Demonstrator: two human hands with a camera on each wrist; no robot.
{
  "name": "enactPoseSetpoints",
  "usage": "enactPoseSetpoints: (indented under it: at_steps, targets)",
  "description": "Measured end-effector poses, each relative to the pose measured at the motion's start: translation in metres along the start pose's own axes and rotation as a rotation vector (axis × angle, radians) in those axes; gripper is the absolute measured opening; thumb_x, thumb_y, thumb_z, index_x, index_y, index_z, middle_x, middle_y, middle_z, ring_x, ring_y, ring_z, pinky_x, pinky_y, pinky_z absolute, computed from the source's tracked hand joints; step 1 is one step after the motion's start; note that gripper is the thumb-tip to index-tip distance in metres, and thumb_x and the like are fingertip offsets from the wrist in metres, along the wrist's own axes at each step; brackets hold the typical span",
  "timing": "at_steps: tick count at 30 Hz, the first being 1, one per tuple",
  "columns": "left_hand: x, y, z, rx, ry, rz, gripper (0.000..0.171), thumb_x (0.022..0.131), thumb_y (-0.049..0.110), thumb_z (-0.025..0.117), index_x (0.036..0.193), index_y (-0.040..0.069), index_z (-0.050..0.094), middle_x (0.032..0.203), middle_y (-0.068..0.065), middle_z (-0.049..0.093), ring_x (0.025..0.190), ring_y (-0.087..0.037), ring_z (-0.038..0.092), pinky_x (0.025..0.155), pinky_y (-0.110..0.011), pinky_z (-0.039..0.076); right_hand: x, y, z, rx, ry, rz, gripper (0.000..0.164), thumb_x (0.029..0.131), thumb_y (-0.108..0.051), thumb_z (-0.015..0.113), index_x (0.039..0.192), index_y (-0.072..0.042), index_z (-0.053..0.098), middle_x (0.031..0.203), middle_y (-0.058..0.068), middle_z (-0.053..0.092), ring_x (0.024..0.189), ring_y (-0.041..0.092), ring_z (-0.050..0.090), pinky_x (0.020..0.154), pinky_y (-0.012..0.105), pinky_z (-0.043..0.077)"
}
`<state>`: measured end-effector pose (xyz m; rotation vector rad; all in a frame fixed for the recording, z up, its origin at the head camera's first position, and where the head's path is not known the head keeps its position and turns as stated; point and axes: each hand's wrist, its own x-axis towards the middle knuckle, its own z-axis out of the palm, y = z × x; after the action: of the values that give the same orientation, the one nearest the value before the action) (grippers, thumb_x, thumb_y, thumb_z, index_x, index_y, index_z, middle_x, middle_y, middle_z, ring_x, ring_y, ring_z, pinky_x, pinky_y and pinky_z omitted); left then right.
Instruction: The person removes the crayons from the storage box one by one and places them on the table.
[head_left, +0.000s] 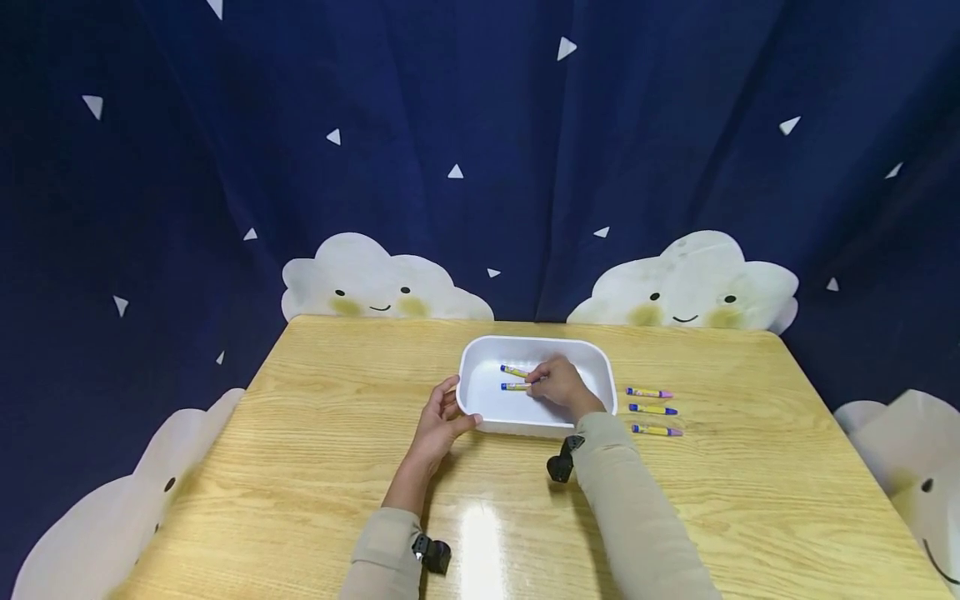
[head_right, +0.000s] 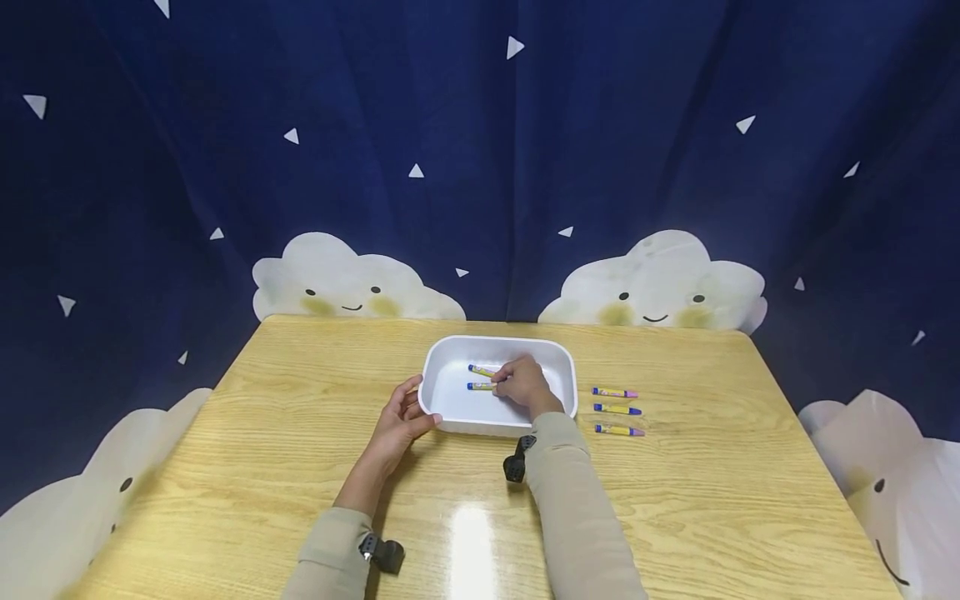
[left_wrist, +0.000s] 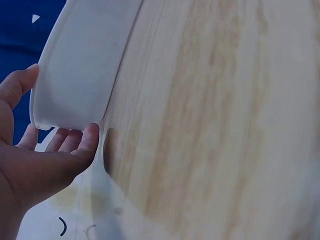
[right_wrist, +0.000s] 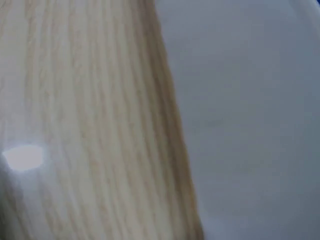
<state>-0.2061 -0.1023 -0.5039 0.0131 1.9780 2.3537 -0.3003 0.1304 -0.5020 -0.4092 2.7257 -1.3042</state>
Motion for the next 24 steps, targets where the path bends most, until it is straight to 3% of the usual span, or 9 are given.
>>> enactPoseSetpoints:
  at_steps: [5,10,20,24]
  targets:
    - [0.000,0.000,0.000,0.000,0.009,0.009,0.078,0.073,-0.009,0.070,0.141,0.005,0.034,0.129,-0.026,0.042,0.118,-0.036,0.046,0.084,-0.029,0.050,0.001,0.004,-0.005,0.053,-0.024,-0.038,0.011,0.070,-0.009,0.075,0.080,-0.004,0.072,0.073,0.004,0.066,0.067,0.018,0.053,0.062,0.029,0.045]
    - [0.001,0.000,-0.001,0.003,0.005,0.010,0.077,0.074,-0.008,0.070,0.141,0.005,0.033,0.129,-0.026,0.041,0.119,-0.037,0.045,0.085,-0.029,0.049,-0.004,-0.009,-0.011,0.032,0.004,-0.080,0.012,0.073,-0.002,0.069,0.084,0.003,0.071,0.078,0.007,0.065,0.068,0.015,0.050,0.060,0.027,0.042]
    - [0.001,-0.001,-0.001,0.013,0.019,-0.005,0.078,0.072,-0.008,0.072,0.139,0.007,0.036,0.125,-0.020,0.045,0.116,-0.031,0.049,0.084,-0.030,0.050,-0.016,-0.021,-0.021,0.002,0.019,-0.098,0.011,0.074,-0.005,0.071,0.084,0.000,0.072,0.082,0.005,0.063,0.074,0.015,0.049,0.066,0.028,0.040]
    - [0.001,0.001,-0.001,0.010,0.013,-0.006,0.078,0.072,-0.008,0.071,0.140,0.007,0.035,0.128,-0.023,0.044,0.118,-0.034,0.047,0.085,-0.030,0.050,-0.028,-0.026,-0.027,-0.057,0.046,-0.169,0.010,0.073,-0.005,0.072,0.082,-0.003,0.073,0.084,0.005,0.062,0.083,0.022,0.053,0.074,0.035,0.043]
